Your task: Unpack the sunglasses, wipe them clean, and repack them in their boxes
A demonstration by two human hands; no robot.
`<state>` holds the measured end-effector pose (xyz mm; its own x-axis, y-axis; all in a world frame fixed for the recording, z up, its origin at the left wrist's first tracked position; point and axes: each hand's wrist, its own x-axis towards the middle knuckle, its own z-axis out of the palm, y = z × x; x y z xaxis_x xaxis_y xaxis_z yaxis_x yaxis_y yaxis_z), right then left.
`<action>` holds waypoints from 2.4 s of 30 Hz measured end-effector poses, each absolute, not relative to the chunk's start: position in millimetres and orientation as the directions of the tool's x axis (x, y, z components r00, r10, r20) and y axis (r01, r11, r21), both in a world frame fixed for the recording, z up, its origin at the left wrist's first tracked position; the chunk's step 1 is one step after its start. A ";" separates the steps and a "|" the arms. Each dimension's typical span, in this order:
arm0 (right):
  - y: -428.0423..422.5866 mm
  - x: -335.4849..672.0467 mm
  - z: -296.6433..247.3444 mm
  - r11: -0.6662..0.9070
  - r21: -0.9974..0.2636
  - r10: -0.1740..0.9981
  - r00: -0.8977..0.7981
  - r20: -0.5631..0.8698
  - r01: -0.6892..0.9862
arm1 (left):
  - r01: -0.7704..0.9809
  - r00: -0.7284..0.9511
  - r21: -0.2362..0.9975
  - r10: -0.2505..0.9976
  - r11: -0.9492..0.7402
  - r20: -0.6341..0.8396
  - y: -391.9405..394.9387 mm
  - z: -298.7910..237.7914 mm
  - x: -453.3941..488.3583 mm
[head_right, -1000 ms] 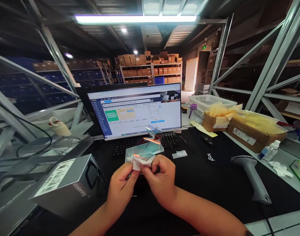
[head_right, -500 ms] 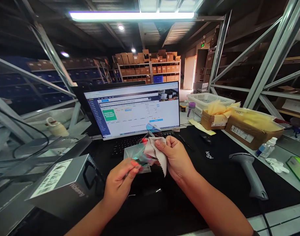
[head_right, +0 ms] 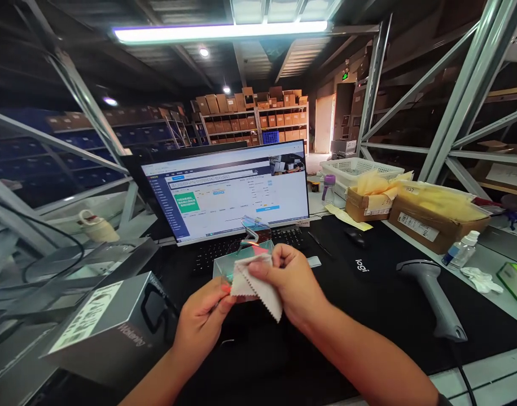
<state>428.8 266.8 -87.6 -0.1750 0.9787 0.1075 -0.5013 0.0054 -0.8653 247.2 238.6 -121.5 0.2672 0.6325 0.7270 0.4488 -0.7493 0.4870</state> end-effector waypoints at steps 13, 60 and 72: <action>276.8 430.6 -88.8 -0.039 -0.784 0.988 -0.143 0.064 -0.620 | 0.438 0.346 0.400 0.562 -0.805 0.751 250.7 -128.9 240.4; 273.7 423.7 -99.7 -0.043 -0.942 0.871 -0.474 0.128 -0.334 | 0.757 0.209 0.340 0.700 -0.558 0.683 233.0 -116.2 243.6; 295.5 450.6 -74.6 -0.257 -0.787 0.918 -0.397 -0.016 -0.561 | 0.613 0.454 0.359 0.686 -0.703 0.568 236.1 -105.5 225.4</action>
